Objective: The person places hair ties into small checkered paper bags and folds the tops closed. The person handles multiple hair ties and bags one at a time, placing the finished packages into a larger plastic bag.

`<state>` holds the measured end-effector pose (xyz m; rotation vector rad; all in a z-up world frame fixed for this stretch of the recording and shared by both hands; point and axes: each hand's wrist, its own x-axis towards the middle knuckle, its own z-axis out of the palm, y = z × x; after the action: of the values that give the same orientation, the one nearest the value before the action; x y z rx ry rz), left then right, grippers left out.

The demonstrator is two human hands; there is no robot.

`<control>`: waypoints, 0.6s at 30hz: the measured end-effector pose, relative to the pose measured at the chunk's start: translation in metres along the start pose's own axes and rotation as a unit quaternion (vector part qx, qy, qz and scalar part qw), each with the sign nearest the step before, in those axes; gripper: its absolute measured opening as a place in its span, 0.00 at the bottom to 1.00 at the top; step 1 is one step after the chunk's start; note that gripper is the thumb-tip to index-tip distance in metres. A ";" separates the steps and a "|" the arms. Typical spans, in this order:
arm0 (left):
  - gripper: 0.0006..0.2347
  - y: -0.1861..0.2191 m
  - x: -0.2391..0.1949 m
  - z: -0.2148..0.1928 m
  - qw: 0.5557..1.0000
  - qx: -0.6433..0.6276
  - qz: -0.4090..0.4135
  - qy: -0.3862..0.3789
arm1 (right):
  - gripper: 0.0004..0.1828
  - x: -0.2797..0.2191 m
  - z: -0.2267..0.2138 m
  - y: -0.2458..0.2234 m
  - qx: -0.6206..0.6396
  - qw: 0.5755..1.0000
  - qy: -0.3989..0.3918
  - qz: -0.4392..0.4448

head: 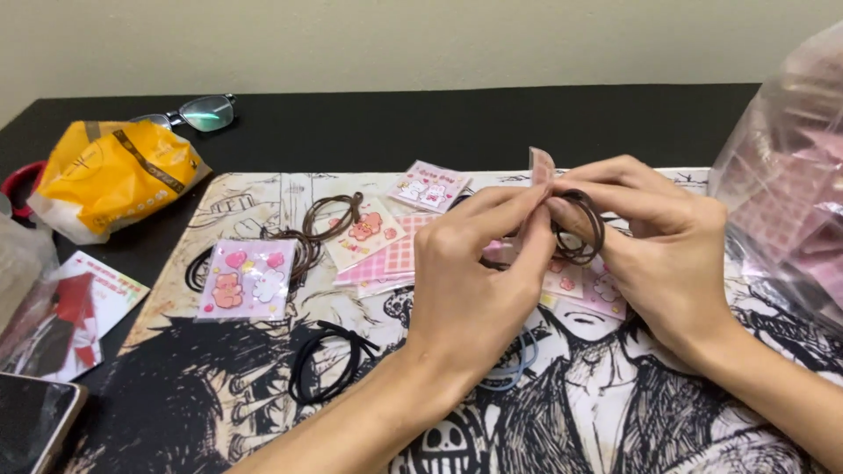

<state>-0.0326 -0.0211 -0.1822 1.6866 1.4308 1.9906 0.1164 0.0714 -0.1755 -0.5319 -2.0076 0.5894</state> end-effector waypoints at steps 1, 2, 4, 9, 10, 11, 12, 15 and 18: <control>0.11 0.000 0.000 -0.001 1.000 -0.002 -0.002 0.000 | 0.14 0.000 -0.001 0.002 -0.002 1.000 -0.001 0.002; 0.11 0.001 0.000 -0.001 1.000 -0.005 -0.013 -0.011 | 0.14 0.001 -0.002 0.005 -0.024 0.999 -0.008 -0.033; 0.12 0.001 0.000 -0.001 0.999 -0.011 -0.025 -0.024 | 0.13 0.000 -0.005 0.007 -0.050 0.996 -0.016 -0.066; 0.11 0.003 0.001 -0.003 0.999 -0.005 -0.028 -0.036 | 0.11 0.002 -0.004 0.005 -0.052 0.996 -0.005 -0.074; 0.11 0.002 0.001 -0.002 0.999 -0.003 -0.026 -0.036 | 0.11 0.002 -0.004 0.005 -0.050 0.996 -0.004 -0.076; 0.11 0.001 0.001 -0.002 0.999 -0.007 -0.023 -0.037 | 0.09 0.002 -0.004 0.004 -0.050 0.997 0.002 -0.066; 0.11 -0.001 0.000 -0.001 0.999 -0.010 -0.020 -0.038 | 0.08 0.002 -0.003 0.004 -0.049 0.997 0.007 -0.055; 0.12 -0.001 -0.001 -0.001 1.000 -0.002 -0.020 -0.024 | 0.07 0.001 -0.002 0.003 -0.059 0.997 0.017 -0.043; 0.16 -0.001 0.000 -0.002 0.999 0.003 -0.027 -0.035 | 0.07 0.004 -0.003 0.010 -0.039 0.998 0.020 -0.042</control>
<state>-0.0350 -0.0219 -0.1828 1.6835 1.4442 1.8813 0.1188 0.0818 -0.1775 -0.4995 -2.0103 0.4478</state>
